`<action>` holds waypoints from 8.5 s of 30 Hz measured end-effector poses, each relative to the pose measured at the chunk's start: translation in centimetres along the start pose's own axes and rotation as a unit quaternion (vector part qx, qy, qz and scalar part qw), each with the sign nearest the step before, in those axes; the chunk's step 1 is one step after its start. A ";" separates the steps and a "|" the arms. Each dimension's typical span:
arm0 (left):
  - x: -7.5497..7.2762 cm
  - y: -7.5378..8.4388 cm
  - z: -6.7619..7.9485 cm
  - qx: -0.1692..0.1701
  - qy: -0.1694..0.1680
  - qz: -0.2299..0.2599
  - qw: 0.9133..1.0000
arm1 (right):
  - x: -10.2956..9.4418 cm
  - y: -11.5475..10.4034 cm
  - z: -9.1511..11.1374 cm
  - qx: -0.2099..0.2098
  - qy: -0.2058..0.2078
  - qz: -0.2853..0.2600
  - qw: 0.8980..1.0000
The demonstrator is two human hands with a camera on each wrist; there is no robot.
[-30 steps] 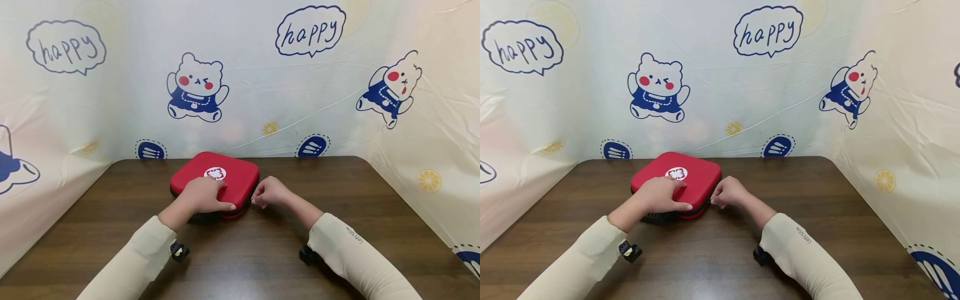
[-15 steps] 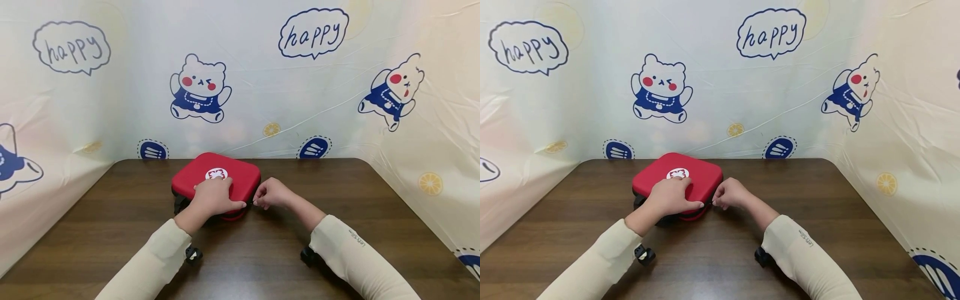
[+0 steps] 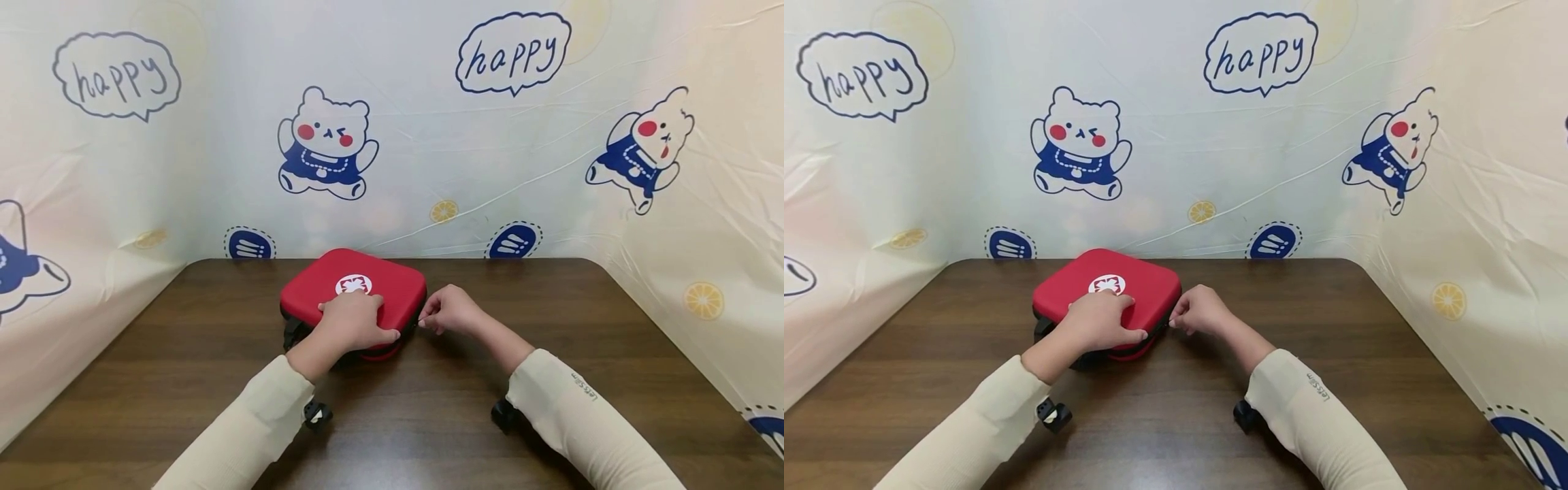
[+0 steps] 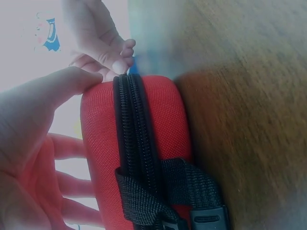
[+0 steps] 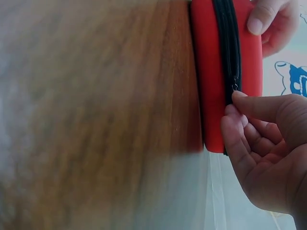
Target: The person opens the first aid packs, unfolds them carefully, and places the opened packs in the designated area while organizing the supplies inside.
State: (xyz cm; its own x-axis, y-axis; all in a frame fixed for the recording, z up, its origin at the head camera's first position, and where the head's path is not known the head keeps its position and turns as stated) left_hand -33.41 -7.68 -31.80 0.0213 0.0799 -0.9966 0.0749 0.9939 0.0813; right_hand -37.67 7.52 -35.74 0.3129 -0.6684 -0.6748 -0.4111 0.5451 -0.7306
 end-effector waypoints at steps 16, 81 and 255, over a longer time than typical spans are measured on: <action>-0.4 -0.1 1.8 0.080 -0.010 0.018 0.997 | -3.4 3.0 0.3 0.011 0.034 0.021 0.999; 2.3 -10.3 0.4 -0.007 -0.079 0.358 0.930 | -1.2 2.1 1.9 0.103 -0.015 -0.241 0.965; 5.1 -14.1 -0.2 -0.068 -0.129 0.536 0.832 | -14.4 10.6 11.6 0.094 -0.028 -0.139 0.986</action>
State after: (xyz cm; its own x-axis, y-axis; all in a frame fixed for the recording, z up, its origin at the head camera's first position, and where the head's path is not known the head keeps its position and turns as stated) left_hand -34.54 -21.26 -38.04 0.2173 0.9236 -0.3158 -0.2384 0.3639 0.9004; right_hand -36.62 28.77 -34.92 0.4404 -0.7783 -0.4475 -0.1395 0.4331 -0.8905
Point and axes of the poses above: each hand's wrist, its own z-axis away from the middle knuckle, its own x-axis out of the palm, y = z × x, the point moved 9 cm from there along -z, towards the middle knuckle, and after that the axes turned 11 degrees about -x, right-handed, at the moved point
